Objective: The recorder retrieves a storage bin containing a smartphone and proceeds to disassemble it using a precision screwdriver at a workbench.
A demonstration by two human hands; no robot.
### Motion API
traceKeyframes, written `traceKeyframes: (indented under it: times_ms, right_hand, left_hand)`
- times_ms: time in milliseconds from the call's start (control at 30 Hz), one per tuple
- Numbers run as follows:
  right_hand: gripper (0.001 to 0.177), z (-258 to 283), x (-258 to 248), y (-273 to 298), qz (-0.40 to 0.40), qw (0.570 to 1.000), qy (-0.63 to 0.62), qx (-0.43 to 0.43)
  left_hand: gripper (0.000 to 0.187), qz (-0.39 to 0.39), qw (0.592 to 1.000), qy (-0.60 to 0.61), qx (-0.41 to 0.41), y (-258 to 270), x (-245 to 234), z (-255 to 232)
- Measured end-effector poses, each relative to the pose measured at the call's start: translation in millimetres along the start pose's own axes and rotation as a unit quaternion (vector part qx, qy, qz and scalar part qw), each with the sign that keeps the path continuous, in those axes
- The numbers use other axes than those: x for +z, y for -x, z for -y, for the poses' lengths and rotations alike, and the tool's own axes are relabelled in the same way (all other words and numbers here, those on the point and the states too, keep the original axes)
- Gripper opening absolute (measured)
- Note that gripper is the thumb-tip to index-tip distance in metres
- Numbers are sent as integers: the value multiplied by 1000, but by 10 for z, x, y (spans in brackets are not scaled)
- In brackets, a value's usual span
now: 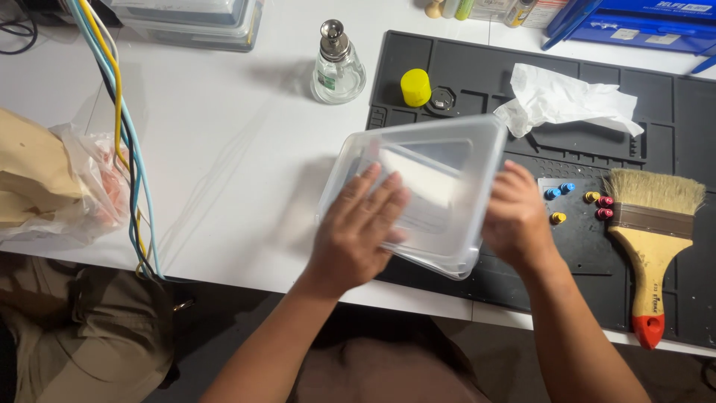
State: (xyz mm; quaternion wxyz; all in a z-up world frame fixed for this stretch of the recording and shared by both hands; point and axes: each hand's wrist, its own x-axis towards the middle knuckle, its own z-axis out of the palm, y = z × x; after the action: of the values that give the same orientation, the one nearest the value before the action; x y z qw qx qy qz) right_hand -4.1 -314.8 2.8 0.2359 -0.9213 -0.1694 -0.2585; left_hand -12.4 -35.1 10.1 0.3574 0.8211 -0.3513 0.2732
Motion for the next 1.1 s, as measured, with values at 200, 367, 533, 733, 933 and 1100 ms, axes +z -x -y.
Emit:
traceKeyframes:
  times_ms: [200, 367, 533, 733, 933, 1100]
  right_hand:
    - [18, -18, -39, 414, 94, 980, -149, -92]
    - [20, -187, 153, 774, -160, 839, -445, 269]
    - [49, 19, 152, 496, -34, 893, -351, 279]
    - [59, 16, 200, 513, 23, 905, -277, 322]
    - [73, 116, 156, 478, 55, 895, -271, 350]
    - [59, -17, 308, 514, 9, 966, -135, 218]
  left_hand:
    - [48, 152, 980, -117, 59, 44, 165, -86]
    - [63, 198, 975, -96, 43, -40, 177, -95]
    - [72, 226, 972, -44, 45, -149, 193, -66]
    - [79, 198, 980, 15, -17, -258, 36, -8]
    - [71, 93, 973, -132, -163, -133, 193, 500]
    - [52, 163, 905, -74, -387, -263, 198, 671]
